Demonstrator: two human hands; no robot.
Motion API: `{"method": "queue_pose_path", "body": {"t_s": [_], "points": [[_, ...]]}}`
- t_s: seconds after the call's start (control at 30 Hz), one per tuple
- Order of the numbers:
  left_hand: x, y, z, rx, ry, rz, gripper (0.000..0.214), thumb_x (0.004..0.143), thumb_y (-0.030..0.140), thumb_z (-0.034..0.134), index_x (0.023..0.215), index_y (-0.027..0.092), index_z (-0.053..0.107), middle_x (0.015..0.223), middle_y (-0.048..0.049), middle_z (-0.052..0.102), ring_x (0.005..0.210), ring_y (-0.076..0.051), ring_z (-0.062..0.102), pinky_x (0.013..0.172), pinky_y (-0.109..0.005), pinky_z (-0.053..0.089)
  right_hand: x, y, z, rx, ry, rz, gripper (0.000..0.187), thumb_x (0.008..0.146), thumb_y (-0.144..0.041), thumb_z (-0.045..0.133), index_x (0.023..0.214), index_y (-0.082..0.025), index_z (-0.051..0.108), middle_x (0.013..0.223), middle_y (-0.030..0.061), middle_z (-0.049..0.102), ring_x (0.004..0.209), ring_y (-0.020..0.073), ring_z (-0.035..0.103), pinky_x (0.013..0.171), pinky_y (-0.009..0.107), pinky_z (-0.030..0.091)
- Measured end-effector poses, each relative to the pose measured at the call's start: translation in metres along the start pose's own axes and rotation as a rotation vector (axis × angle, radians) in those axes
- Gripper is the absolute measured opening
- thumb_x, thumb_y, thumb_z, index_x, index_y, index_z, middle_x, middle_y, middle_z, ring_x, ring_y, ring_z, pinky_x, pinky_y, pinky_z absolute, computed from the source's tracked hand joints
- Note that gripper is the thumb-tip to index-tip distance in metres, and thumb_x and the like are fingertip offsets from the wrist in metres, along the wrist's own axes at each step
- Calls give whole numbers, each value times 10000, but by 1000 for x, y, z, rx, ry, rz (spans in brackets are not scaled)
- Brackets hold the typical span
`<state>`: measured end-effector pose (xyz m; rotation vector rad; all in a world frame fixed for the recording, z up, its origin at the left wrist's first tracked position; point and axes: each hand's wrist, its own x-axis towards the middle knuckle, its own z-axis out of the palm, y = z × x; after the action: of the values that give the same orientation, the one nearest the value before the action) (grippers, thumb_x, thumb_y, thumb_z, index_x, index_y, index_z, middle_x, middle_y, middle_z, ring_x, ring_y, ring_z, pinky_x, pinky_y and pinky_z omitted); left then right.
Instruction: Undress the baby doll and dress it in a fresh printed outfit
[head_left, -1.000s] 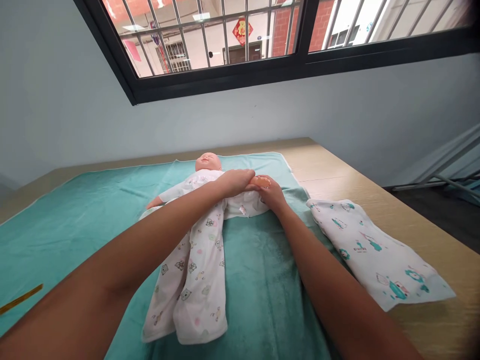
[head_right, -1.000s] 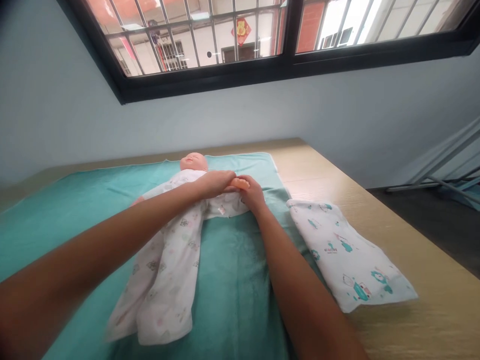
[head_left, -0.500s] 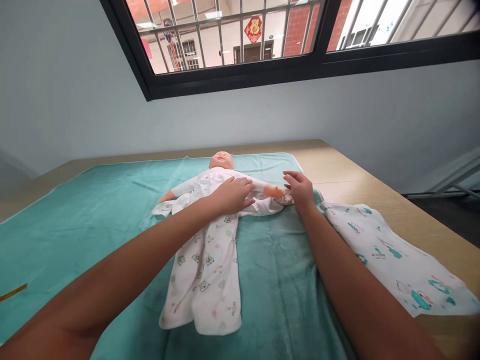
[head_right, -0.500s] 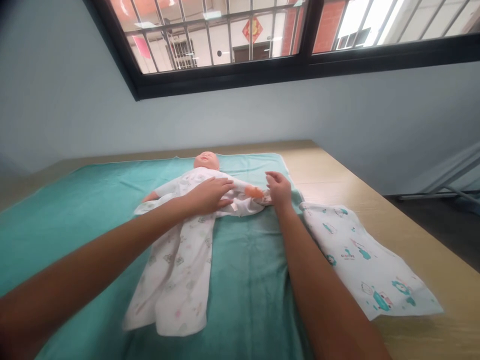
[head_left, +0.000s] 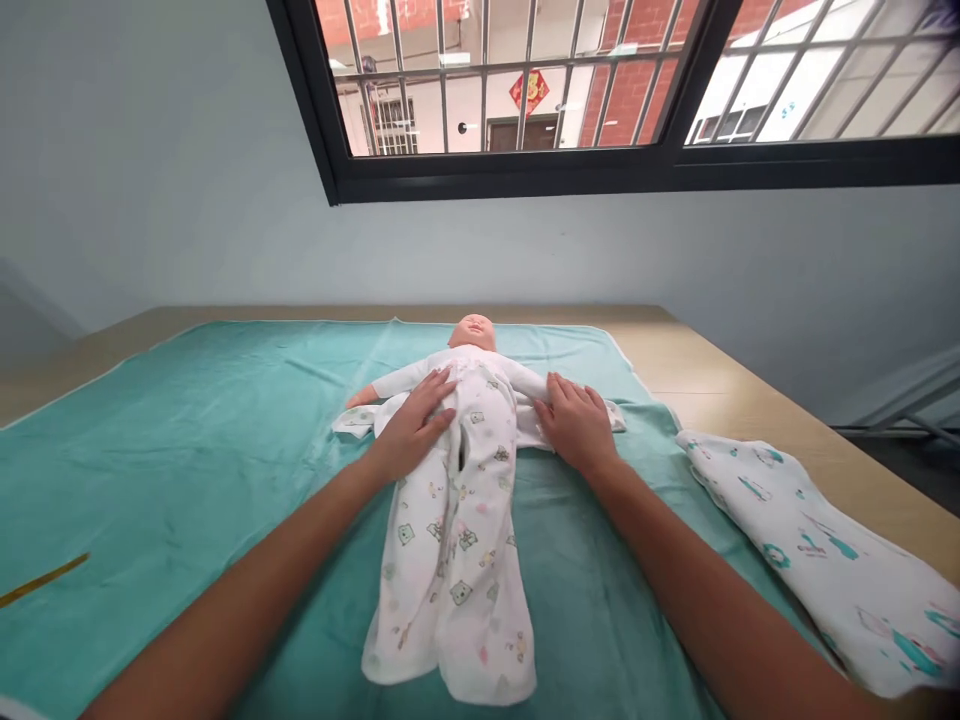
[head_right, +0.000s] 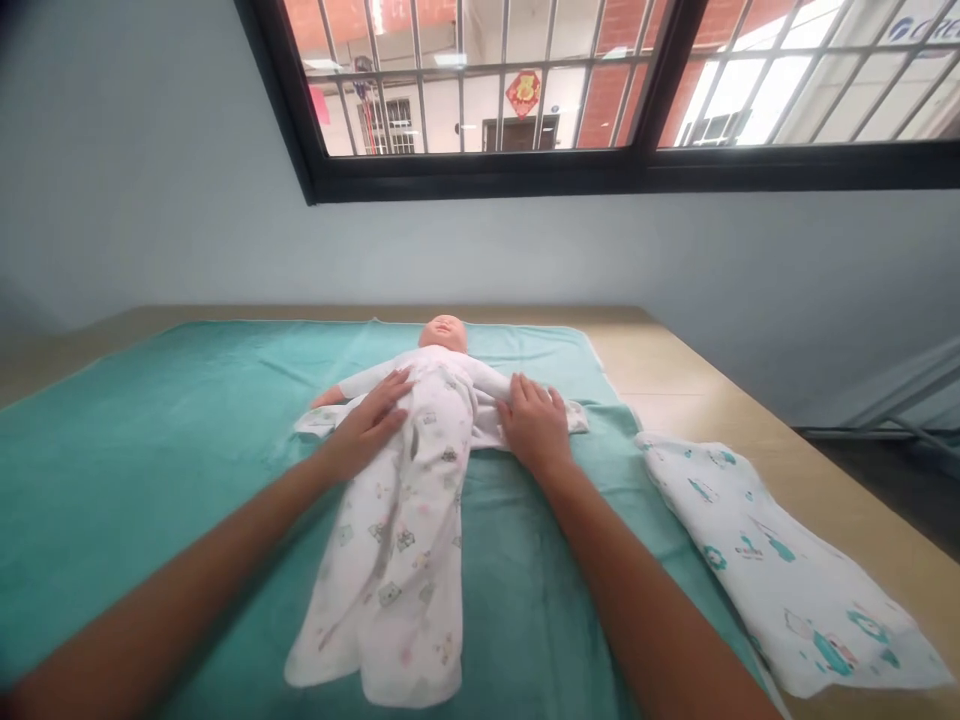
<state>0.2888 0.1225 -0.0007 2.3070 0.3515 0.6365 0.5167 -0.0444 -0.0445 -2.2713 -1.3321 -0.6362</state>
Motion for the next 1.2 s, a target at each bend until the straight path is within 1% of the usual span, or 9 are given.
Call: {"method": "queue_pose_path", "body": {"t_s": [0.13, 0.3, 0.33, 0.4, 0.47, 0.53, 0.73, 1.0, 1.2], "points": [[-10, -17, -2, -243, 124, -108, 460, 955, 450, 472, 1374, 273, 540, 1570, -10, 382, 1465, -219, 318, 1229, -386, 235, -1, 8, 9, -23, -18, 16, 496, 947, -340, 458, 1391, -120, 485, 1369, 174, 589, 1183, 327, 584, 1089, 541, 285], [-12, -30, 2, -355, 178, -136, 467, 961, 439, 461, 1376, 235, 527, 1555, -37, 408, 1450, -208, 347, 1219, -373, 259, 0, -8, -5, -22, 112, -33, 403, 948, -287, 453, 1324, -184, 557, 1381, 150, 582, 1323, 343, 480, 1164, 633, 92], [-11, -32, 3, -363, 187, -128, 464, 959, 437, 465, 1368, 227, 531, 1550, -45, 414, 1445, -211, 356, 1213, -373, 270, 2, -14, -8, 40, 136, -48, 378, 949, -284, 452, 1295, -203, 580, 1375, 139, 588, 1330, 330, 475, 1172, 617, 117], [-8, -34, 4, -364, 205, -126, 470, 952, 432, 480, 1364, 213, 531, 1533, -65, 437, 1426, -224, 386, 1195, -378, 302, 9, -28, -13, 262, 137, -39, 342, 949, -315, 461, 1244, -231, 611, 1337, 118, 610, 1289, 295, 515, 1148, 551, 279], [0, -35, 3, -359, 242, -148, 497, 948, 431, 486, 1387, 198, 508, 1499, -86, 478, 1391, -237, 435, 1169, -385, 339, 19, -42, -14, 533, 74, 57, 342, 937, -387, 489, 1221, -245, 616, 1297, 101, 625, 1213, 271, 566, 1037, 475, 443], [11, -34, 1, -357, 270, -175, 514, 953, 423, 477, 1409, 186, 482, 1473, -98, 507, 1363, -243, 467, 1149, -390, 361, 32, -55, -10, 711, -4, 185, 372, 908, -444, 527, 1207, -241, 615, 1276, 92, 626, 1160, 258, 586, 952, 427, 501], [39, -36, 0, -375, 261, -160, 409, 933, 306, 491, 1319, 178, 535, 1424, -100, 548, 1323, -221, 498, 1123, -363, 375, 58, -64, 7, 806, -32, 354, 380, 835, -469, 602, 1093, -193, 647, 1099, 86, 639, 971, 225, 595, 914, 398, 478], [42, -40, 5, -232, 266, -185, 397, 914, 345, 528, 1288, 217, 574, 1211, -71, 564, 1128, -190, 560, 1020, -306, 428, 49, -58, 21, 873, -18, 389, 376, 795, -520, 646, 1002, -206, 629, 925, 39, 611, 802, 186, 544, 770, 335, 474], [44, -32, -5, -245, 138, -233, 328, 914, 363, 528, 1187, 230, 652, 1259, -68, 492, 1156, -197, 553, 1000, -286, 435, 52, -57, 14, 929, -87, 374, 319, 782, -499, 672, 901, -217, 583, 904, 22, 618, 753, 171, 531, 716, 315, 461]]}}
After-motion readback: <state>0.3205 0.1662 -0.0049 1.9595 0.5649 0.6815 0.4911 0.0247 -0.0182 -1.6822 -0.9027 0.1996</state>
